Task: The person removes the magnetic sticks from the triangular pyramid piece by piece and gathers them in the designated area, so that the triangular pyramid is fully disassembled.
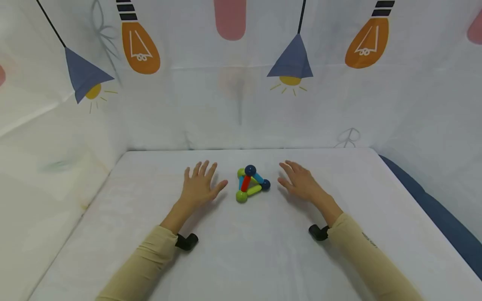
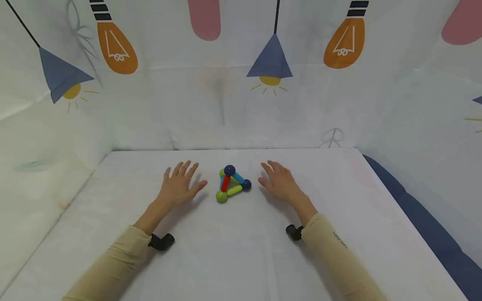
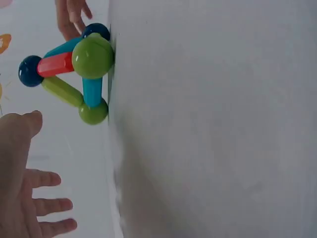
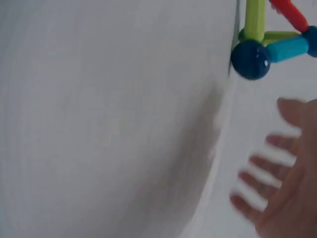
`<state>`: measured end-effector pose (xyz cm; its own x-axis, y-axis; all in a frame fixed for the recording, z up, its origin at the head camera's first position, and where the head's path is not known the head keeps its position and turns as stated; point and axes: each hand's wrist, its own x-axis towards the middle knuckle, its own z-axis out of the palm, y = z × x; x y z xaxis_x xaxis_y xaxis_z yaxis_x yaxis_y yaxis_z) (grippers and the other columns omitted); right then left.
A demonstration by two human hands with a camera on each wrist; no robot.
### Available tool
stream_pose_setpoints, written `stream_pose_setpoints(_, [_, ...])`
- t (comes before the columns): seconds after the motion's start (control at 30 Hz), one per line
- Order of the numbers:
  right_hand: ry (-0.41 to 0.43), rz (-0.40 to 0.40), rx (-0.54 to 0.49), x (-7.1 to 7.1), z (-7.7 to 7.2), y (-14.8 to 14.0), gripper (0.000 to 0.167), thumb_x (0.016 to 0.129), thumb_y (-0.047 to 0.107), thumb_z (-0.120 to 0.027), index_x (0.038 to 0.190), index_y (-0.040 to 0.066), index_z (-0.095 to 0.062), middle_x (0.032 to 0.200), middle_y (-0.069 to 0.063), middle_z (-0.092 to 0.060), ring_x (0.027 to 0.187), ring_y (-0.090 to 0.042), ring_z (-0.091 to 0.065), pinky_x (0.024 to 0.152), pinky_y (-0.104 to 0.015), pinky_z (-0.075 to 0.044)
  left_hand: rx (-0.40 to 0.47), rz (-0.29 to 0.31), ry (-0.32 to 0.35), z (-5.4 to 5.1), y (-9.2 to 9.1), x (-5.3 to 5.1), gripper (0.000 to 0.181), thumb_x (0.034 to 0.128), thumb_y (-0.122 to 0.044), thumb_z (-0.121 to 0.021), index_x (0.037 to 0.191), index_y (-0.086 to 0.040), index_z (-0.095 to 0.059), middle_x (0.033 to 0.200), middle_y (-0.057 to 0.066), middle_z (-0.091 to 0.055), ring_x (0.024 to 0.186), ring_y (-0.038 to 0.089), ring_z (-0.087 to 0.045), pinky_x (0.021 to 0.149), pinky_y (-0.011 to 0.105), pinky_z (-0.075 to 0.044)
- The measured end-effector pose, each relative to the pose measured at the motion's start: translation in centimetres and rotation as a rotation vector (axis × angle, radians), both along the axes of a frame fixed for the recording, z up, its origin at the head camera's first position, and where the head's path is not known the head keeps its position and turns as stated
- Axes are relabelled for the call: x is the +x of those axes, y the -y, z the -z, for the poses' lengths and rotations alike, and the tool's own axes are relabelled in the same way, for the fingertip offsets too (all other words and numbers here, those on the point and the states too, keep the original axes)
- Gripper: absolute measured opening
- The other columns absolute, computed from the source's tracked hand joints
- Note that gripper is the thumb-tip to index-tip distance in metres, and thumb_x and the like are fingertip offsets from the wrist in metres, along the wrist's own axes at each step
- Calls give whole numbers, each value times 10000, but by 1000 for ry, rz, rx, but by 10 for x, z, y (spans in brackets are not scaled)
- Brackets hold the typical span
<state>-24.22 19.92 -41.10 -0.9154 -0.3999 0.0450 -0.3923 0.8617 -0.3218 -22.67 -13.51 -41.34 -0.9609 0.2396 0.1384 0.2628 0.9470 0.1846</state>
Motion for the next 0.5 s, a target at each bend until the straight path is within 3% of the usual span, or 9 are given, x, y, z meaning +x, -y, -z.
stream_pose_setpoints(0.13, [74, -176, -288, 6, 4, 20, 551, 981, 336, -489, 1454, 107, -322, 1487, -107, -365, 1396, -308, -312, 1110, -527, -276, 200, 134, -64, -4, -31, 3, 609, 953, -529, -428, 1439, -167, -379, 1457, 90, -415, 1321, 307, -414, 1034, 531, -370])
stream_pose_setpoints(0.23, [60, -250, -416, 9, 8, 39, 506, 972, 293, -522, 1418, 100, -380, 1416, -85, -459, 1315, -253, -436, 1057, -462, -381, 332, 237, -93, -4, -57, 4, 588, 953, -469, -481, 1454, -189, -352, 1408, 66, -463, 1221, 273, -494, 900, 488, -488])
stream_pose_setpoints(0.37, [-70, -247, -441, 11, 12, 60, 352, 959, 183, -552, 1289, 72, -497, 1216, -84, -592, 1052, -195, -598, 870, -365, -508, 396, 293, -147, -2, -80, 3, 543, 950, -387, -531, 1442, -223, -372, 1284, 60, -546, 1079, 242, -510, 735, 425, -541])
stream_pose_setpoints(0.43, [-137, -226, -407, 11, 12, 65, 289, 959, 149, -546, 1230, 53, -523, 1134, -93, -614, 951, -190, -615, 800, -348, -519, 410, 284, -178, 0, -85, 1, 468, 944, -352, -558, 1384, -230, -453, 1214, 43, -586, 1050, 232, -507, 715, 405, -541])
stream_pose_setpoints(0.5, [-165, -189, -399, 11, 12, 67, 262, 965, 144, -533, 1209, 48, -521, 1112, -100, -619, 948, -205, -623, 792, -349, -524, 440, 254, -190, 0, -84, -3, 387, 941, -328, -571, 1312, -228, -519, 1173, 25, -610, 1033, 216, -518, 723, 387, -538])
